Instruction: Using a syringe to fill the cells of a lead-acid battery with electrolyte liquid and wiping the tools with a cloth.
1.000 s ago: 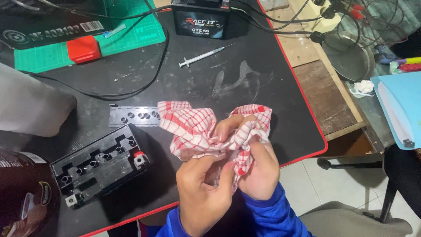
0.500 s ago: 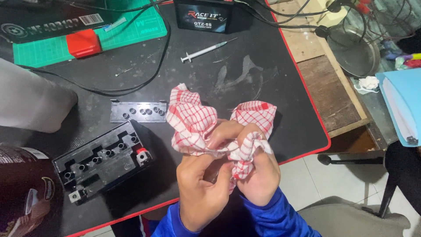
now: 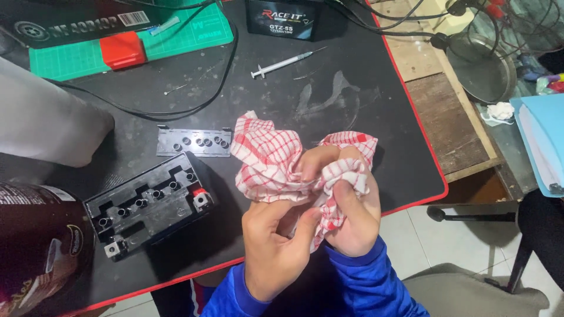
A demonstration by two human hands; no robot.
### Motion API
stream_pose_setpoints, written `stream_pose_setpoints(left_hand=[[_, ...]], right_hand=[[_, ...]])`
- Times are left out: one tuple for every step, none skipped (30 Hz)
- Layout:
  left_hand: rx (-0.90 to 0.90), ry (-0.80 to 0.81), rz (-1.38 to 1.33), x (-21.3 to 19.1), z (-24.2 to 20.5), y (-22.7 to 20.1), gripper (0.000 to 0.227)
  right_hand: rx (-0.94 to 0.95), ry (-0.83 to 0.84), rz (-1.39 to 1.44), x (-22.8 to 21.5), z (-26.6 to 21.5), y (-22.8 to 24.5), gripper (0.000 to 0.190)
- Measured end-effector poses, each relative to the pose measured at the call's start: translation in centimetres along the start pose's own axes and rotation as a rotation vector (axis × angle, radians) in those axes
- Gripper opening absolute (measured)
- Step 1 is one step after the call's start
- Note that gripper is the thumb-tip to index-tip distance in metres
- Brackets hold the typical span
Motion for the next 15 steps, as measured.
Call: stream_pose_setpoints(left_hand=[[0.001, -0.001, 0.000, 0.0, -0.2, 0.2, 0.009], [-0.023, 0.002, -0.005, 0.0, -0.3, 0.6, 0.010], [-0.047, 0.004, -0.010, 0.1, -0.5, 1.0, 0.022], [-0.043, 0.003, -0.012, 0.1, -0.5, 1.0, 0.022], [-0.060, 0.003, -0.018, 0.1, -0.5, 1.1, 0.013], [-0.076, 0.003, -0.021, 0.0, -0.5, 1.2, 0.007], [-0.072, 0.000, -0.021, 0.0, -0.6, 1.4, 0.007], [-0.080, 0.004, -0.023, 0.0, -0.7, 1.6, 0.009], [-0.088, 0.008, -0.025, 0.1, -0.9, 1.8, 0.012], [-0.090, 0.006, -0.026, 0.1, -0.9, 1.9, 0.012], [-0.098, 0.000, -0.032, 0.0, -0.9, 2.0, 0.016], [-0.107, -0.005, -0.035, -0.1, -1.0, 2.0, 0.021], [-0.109, -0.005, -0.035, -0.2, -1.0, 2.1, 0.021], [-0.115, -0.006, -0.028, -0.2, -1.1, 2.2, 0.026], [-0.121, -0.006, -0.020, -0.2, -1.1, 2.3, 0.030]], right_hand=[[0.000, 0.001, 0.001, 0.1, 0.0, 0.0, 0.026], [-0.001, 0.018, -0.014, 0.3, 0.1, 0.1, 0.026], [-0.003, 0.036, -0.028, 0.4, 0.1, 0.1, 0.025], [-0.006, 0.039, -0.030, 0.2, 0.0, 0.1, 0.025], [0.026, 0.042, 0.012, 0.0, 0.0, -0.2, 0.022], [0.059, 0.047, 0.056, -0.1, -0.1, -0.6, 0.019], [0.056, 0.051, 0.057, -0.1, -0.1, -0.7, 0.019], [0.058, 0.065, 0.067, 0.0, -0.1, -0.7, 0.021], [0.060, 0.078, 0.078, 0.0, -0.1, -0.8, 0.023], [0.062, 0.079, 0.077, -0.1, -0.3, -1.0, 0.023], [0.066, 0.081, 0.106, -0.2, -0.4, -1.1, 0.022], [0.070, 0.081, 0.137, -0.3, -0.5, -1.3, 0.021], [0.072, 0.080, 0.137, -0.3, -0.7, -1.5, 0.021], [0.072, 0.077, 0.148, -0.3, -0.8, -1.6, 0.021], [0.071, 0.074, 0.158, -0.3, -0.9, -1.6, 0.021]])
Point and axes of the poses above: each hand's wrist, its own z-axis towards the middle knuckle, its own x-axis out of the palm, y = z × x, the point moved 8 cm from there along z, towards the middle knuckle, and after that the axes turned 7 degrees about z, right-handed, at the moved point
